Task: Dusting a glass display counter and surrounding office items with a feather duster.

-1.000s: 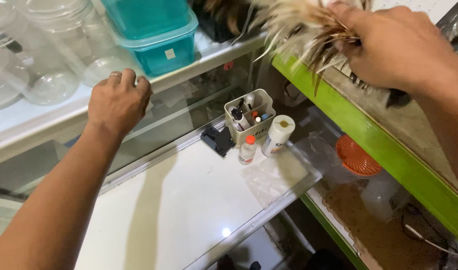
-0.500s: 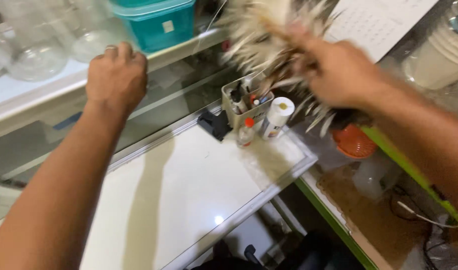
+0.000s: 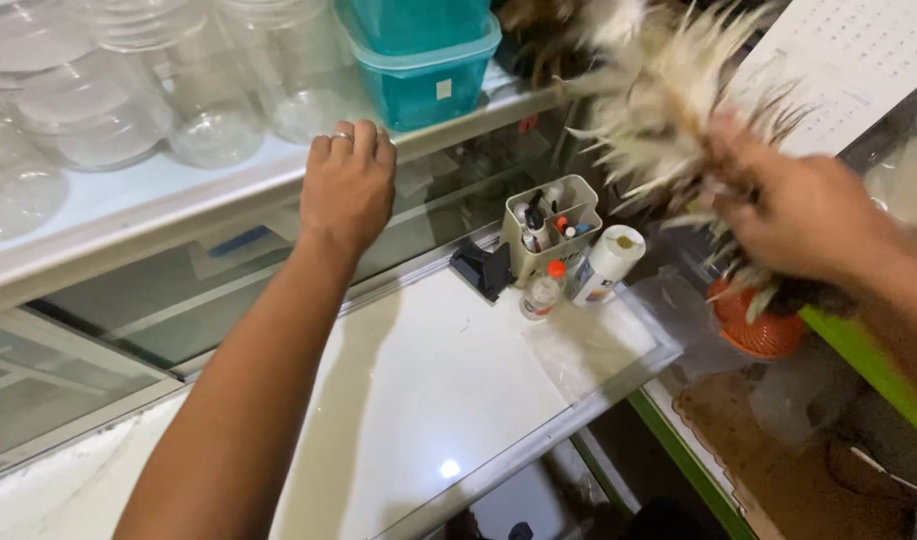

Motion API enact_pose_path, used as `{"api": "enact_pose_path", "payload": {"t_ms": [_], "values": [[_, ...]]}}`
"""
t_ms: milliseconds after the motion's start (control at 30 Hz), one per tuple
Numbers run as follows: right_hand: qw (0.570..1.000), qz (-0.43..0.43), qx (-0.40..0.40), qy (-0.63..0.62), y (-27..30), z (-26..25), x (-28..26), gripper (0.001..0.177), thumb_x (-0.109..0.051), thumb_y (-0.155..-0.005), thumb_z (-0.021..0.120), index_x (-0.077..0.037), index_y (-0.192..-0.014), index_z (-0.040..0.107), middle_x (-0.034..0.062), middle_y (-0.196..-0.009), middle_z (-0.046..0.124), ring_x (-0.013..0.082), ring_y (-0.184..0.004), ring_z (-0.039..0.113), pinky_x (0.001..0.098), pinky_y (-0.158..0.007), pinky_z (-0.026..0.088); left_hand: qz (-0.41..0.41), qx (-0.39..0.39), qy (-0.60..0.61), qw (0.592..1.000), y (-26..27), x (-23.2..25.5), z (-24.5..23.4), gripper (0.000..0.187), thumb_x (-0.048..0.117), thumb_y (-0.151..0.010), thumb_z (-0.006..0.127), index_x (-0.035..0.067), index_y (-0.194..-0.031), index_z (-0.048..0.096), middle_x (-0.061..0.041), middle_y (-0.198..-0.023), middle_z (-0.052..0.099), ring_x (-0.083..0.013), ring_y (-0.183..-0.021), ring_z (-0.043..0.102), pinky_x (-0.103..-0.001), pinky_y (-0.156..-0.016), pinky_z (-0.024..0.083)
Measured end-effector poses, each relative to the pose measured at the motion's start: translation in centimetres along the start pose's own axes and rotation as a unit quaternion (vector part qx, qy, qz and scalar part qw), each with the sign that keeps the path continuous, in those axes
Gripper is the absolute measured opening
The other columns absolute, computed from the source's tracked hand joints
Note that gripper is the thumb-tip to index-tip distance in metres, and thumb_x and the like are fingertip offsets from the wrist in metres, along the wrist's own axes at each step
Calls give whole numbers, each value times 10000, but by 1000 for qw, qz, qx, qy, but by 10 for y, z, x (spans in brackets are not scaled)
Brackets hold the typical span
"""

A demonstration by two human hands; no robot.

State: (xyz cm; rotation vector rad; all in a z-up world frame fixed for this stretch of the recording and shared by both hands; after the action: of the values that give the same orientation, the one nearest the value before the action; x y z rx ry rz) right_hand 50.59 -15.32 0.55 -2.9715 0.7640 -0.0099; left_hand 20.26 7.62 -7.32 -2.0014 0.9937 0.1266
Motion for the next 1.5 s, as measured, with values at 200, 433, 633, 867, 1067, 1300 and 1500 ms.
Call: {"api": "enact_pose_path", "payload": {"t_ms": [200, 433, 633, 867, 1067, 1300, 1500], "values": [[991, -57, -107, -52, 11, 18, -12, 716, -357, -965, 596, -361, -1600, 265, 109, -890, 769, 190, -607, 673, 416, -623, 589, -18, 12, 38, 999, 3, -4, -4, 361, 169, -903, 600, 17, -1221, 675, -108, -1098, 601, -267, -1043, 574, -390, -855, 451], [977, 134, -168, 9, 37, 8, -46, 719, -308, -1061, 535, -362, -1703, 214, 189, -994, 758, 231, -578, 649, 378, -528, 601, 29, -53, 41, 997, 2, -4, 6, 340, 155, -879, 602, 14, -1179, 678, -121, -1106, 598, -292, -1066, 567, -391, -899, 457], [992, 88, -86, -25, 33, -5, -67, 745, -252, -1008, 555, -314, -1685, 251, 162, -1102, 727, 204, -625, 679, 391, -573, 605, 39, -99, 73, 992, 7, -8, 4, 404, 158, -804, 664, -2, -1175, 678, -137, -1108, 597, -301, -1080, 566, -391, -899, 457], [993, -19, -41, -110, 55, 15, -76, 636, -354, -955, 668, -324, -1548, 440, 157, -1310, 653, 339, -1109, 649, 521, -922, 493, 51, -109, 134, 984, 11, -16, 2, 387, 188, -755, 728, 11, -1097, 686, -153, -1138, 606, -311, -1109, 574, -401, -957, 471], [983, 40, -9, -180, 81, 38, -89, 705, -319, -879, 669, -376, -1539, 428, 79, -1383, 677, 263, -1242, 631, 417, -1039, 464, 51, -147, 187, 970, 19, -17, -2, 302, 190, -773, 740, 46, -1037, 720, -176, -1191, 615, -336, -1180, 571, -421, -989, 476], [977, 107, 11, -183, 157, 57, -100, 771, -360, -897, 672, -317, -1604, 369, 161, -1346, 683, 274, -1172, 675, 432, -1005, 506, 96, -39, 93, 990, 72, 3, 5, 354, 237, -731, 657, 15, -997, 728, -291, -1370, 559, -429, -1281, 520, -486, -1073, 406], [905, 87, -114, -400, 269, 216, -138, 881, -128, -886, 668, -314, -1669, 311, 23, -1569, 538, 253, -880, 810, 388, -724, 677, 183, -224, 215, 933, 239, 34, 52, 345, 168, -891, 543, -14, -1140, 697, -254, -1278, 625, -423, -1248, 549, -569, -1127, 364]]}}
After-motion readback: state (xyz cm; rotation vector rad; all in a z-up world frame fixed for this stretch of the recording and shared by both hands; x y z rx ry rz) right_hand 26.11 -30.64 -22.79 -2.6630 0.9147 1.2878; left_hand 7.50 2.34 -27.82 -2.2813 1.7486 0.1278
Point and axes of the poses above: each hand's wrist, its own y-axis away from the middle knuckle, its own z-axis out of the palm, x = y × z, the point moved 7 cm from there along -y, towards the middle knuckle
